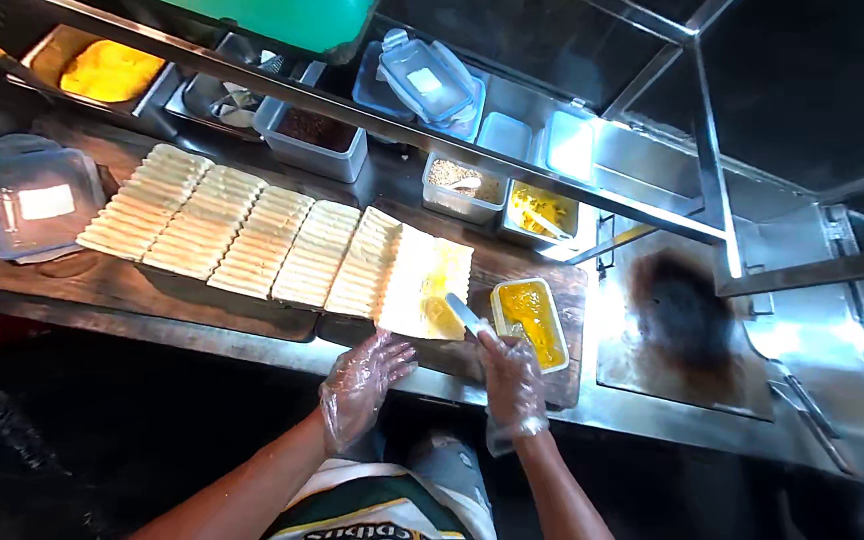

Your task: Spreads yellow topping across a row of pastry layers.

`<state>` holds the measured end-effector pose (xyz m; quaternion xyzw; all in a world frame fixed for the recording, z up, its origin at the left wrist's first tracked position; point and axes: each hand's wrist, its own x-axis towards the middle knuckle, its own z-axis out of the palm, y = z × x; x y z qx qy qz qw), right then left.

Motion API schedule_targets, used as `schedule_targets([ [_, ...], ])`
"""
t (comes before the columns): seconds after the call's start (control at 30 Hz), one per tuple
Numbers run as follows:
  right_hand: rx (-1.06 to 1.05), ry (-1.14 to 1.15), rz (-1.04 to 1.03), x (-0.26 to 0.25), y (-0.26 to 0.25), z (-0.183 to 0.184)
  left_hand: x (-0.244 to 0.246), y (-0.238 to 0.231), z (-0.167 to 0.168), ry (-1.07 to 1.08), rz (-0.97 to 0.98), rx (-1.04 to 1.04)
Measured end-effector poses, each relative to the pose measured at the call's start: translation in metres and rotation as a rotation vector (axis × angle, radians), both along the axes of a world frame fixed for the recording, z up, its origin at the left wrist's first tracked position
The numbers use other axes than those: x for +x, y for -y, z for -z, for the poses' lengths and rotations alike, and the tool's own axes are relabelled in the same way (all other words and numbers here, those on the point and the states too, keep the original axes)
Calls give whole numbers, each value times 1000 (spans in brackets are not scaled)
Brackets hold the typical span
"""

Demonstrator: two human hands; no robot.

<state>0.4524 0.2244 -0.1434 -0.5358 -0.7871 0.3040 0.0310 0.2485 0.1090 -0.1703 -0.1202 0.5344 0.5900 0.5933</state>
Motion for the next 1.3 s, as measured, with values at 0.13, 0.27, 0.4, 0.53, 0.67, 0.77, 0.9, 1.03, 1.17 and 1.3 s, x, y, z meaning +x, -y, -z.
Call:
schedule_targets([
  [0.13, 204, -58, -14, 3, 51, 16, -8, -7, -8, 0, 37, -10],
  [0.27, 298, -93, 55, -6, 63, 19, -14, -4, -8, 8, 63, 28],
  [0.4, 300, -75, 42, -18, 70, 34, -15, -7, -10, -12, 38, 22],
  [0.53, 329, -127, 129, -3, 66, 14, -23, -8, -15, -2, 68, 28],
  [0.67, 165, -12, -90, -24, -32, -9, -27, -8, -11, -1, 84, 30],
  [0.77, 16, 89, -182, -49, -82, -10, -30, -11, -11, -16, 86, 24],
  [0.9, -26, 102, -223, -37, -64, -19, -31, -7, -12, 13, 70, 45],
  [1.03, -120, 45, -93, -6, -22, -8, -30, -10, -13, 37, 56, 35],
  [1.17, -372, -217, 127, -3, 2, 4, -28, -11, -12, 34, 53, 35],
  [1.3, -991, -725, 669, -11, 11, 2, -25, -12, -13, 16, 50, 28],
])
